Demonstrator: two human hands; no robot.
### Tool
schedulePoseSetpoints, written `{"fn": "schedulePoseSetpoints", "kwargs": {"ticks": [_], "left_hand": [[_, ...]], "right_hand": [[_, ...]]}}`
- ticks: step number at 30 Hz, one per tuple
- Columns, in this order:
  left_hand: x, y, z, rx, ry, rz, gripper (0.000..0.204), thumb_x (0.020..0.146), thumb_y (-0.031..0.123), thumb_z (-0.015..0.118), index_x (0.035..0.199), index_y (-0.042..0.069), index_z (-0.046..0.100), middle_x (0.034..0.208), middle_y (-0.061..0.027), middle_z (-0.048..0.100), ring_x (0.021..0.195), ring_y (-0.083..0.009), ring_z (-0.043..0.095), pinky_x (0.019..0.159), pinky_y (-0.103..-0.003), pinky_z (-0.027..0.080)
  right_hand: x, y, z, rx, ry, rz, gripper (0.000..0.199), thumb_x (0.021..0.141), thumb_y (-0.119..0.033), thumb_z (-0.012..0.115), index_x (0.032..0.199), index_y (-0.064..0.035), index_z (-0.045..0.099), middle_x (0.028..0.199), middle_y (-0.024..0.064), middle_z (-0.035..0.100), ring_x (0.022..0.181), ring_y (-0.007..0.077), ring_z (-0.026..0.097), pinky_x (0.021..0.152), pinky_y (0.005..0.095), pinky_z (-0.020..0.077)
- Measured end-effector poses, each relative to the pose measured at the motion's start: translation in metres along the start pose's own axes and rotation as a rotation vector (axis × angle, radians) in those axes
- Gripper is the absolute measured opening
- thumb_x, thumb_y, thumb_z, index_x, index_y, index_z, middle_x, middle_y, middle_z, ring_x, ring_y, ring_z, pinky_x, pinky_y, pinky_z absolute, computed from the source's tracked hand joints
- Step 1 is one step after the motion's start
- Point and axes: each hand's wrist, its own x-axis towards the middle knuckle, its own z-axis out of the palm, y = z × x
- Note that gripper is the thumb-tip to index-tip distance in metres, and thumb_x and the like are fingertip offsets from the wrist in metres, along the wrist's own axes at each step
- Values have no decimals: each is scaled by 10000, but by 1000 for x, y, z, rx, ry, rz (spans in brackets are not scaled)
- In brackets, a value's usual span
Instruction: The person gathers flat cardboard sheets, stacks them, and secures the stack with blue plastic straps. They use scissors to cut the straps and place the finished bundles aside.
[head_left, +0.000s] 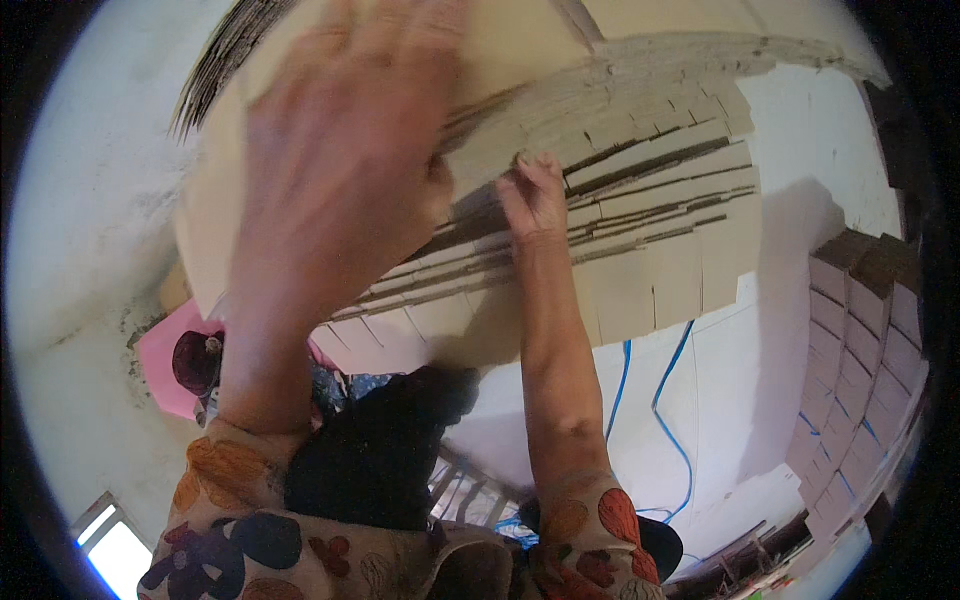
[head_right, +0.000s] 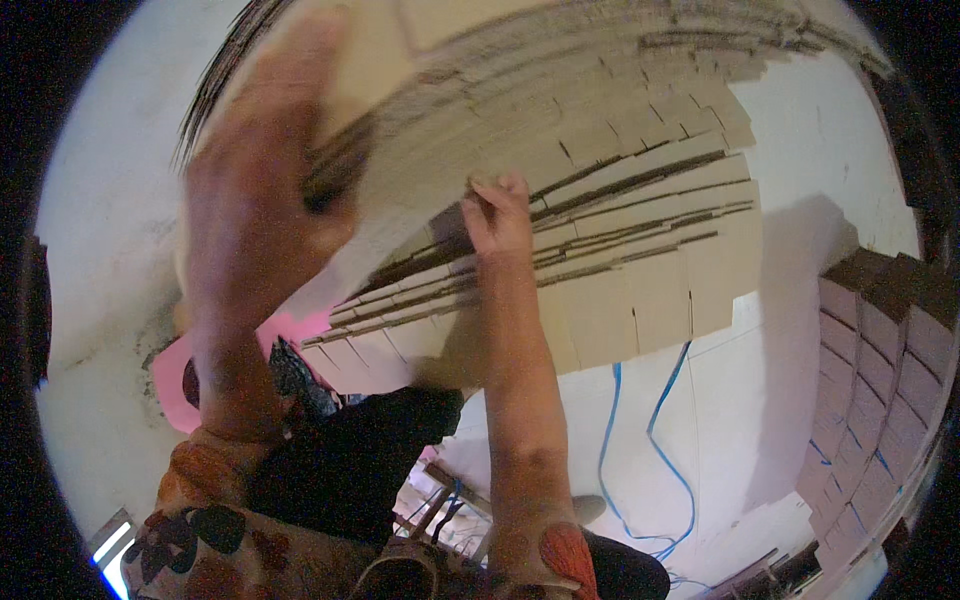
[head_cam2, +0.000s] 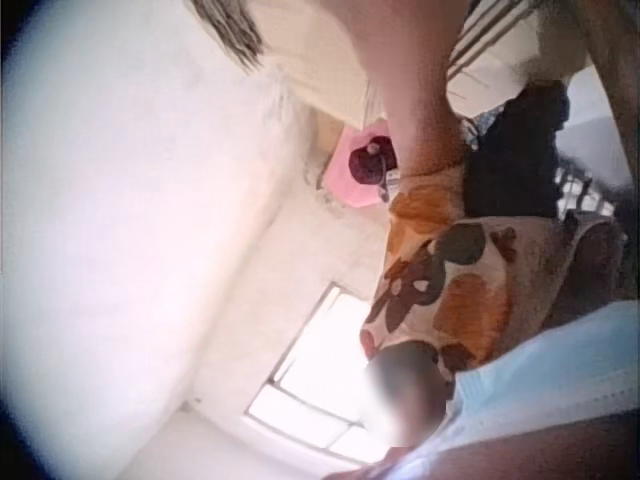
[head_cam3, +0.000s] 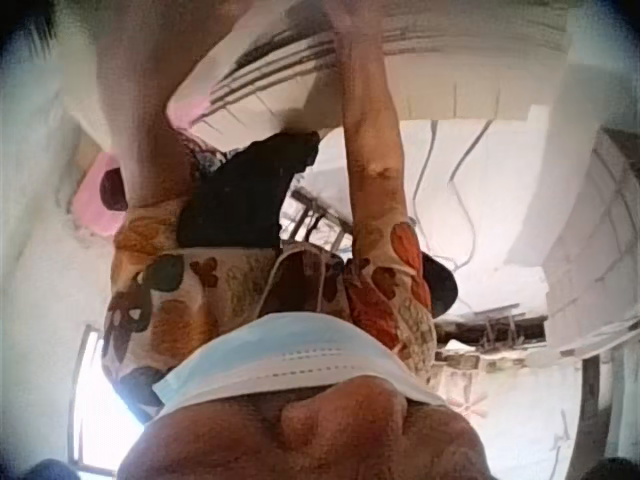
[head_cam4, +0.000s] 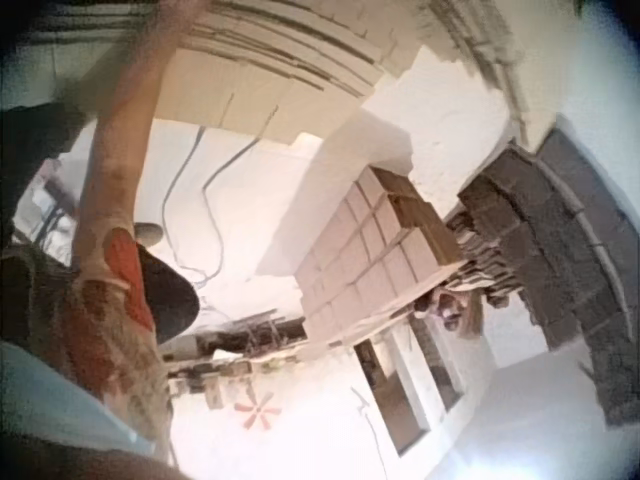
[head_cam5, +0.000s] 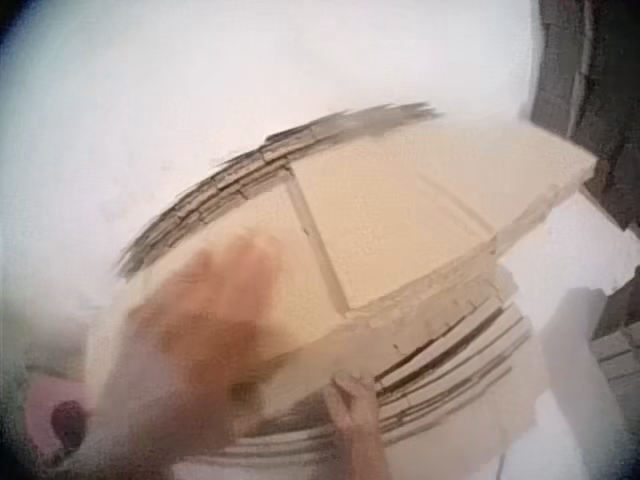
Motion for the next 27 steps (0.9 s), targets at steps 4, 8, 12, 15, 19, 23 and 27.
{"fn": "schedulePoseSetpoints", "kwargs": {"ticks": [4, 8, 12, 15, 19, 23, 27], "left_hand": [[-11, 10, -60, 15, 217, 129, 705, 549, -4, 648, 1228, 39, 461, 1163, -170, 536, 1065, -353, 522, 915, -375, 433], [-18, 34, -119, -41, 363, 244, 759, 533, -45, 568, 1275, 64, 451, 1218, -147, 533, 1086, -277, 545, 916, -327, 434], [-51, 49, -141, -179, 401, 299, 770, 527, -17, 579, 1280, 52, 440, 1218, -156, 530, 1089, -274, 540, 924, -324, 420], [-66, 69, -157, -270, 423, 378, 778, 523, 11, 593, 1284, 43, 432, 1219, -161, 527, 1095, -277, 532, 934, -325, 408], [-76, 112, -196, -418, 452, 496, 794, 519, 49, 613, 1289, 30, 420, 1221, -169, 523, 1104, -280, 521, 947, -326, 391], [-78, 182, -190, -772, 349, 577, 814, 515, 87, 632, 1294, 17, 409, 1223, -177, 518, 1113, -284, 511, 960, -327, 374], [-102, 234, -179, -971, 27, 540, 860, 500, 147, 659, 1304, 4, 389, 1233, -187, 505, 1134, -289, 487, 982, -327, 345]], "right_hand": [[-17, 0, 51, 132, -142, -39, 324, 689, 113, 590, 719, -118, 365, 655, 18, 443, 636, 164, 490, 553, 278, 404], [-58, -22, 91, 184, -272, -92, 347, 678, 120, 586, 741, -124, 347, 691, 11, 433, 637, 163, 487, 592, 278, 412], [-129, -97, 76, 76, -255, -331, 352, 682, -4, 607, 973, -132, 455, 818, 10, 493, 732, 171, 505, 621, 289, 428], [-201, -169, 50, -105, -282, -539, 503, 651, -195, 724, 1106, -132, 521, 1060, 41, 530, 1017, 229, 457, 856, 400, 365], [-318, -231, 56, -443, -223, -765, 651, 707, -351, 724, 1235, -83, 454, 1251, 120, 451, 1182, 293, 377, 987, 455, 288], [-451, -265, 47, -776, 100, -807, 753, 726, -380, 682, 1303, -35, 342, 1288, 148, 379, 1194, 303, 344, 962, 474, 290], [-527, -260, 11, -878, 305, -671, 802, 711, -402, 675, 1304, 9, 324, 1273, 202, 407, 1179, 299, 405, 916, 460, 377]]}}
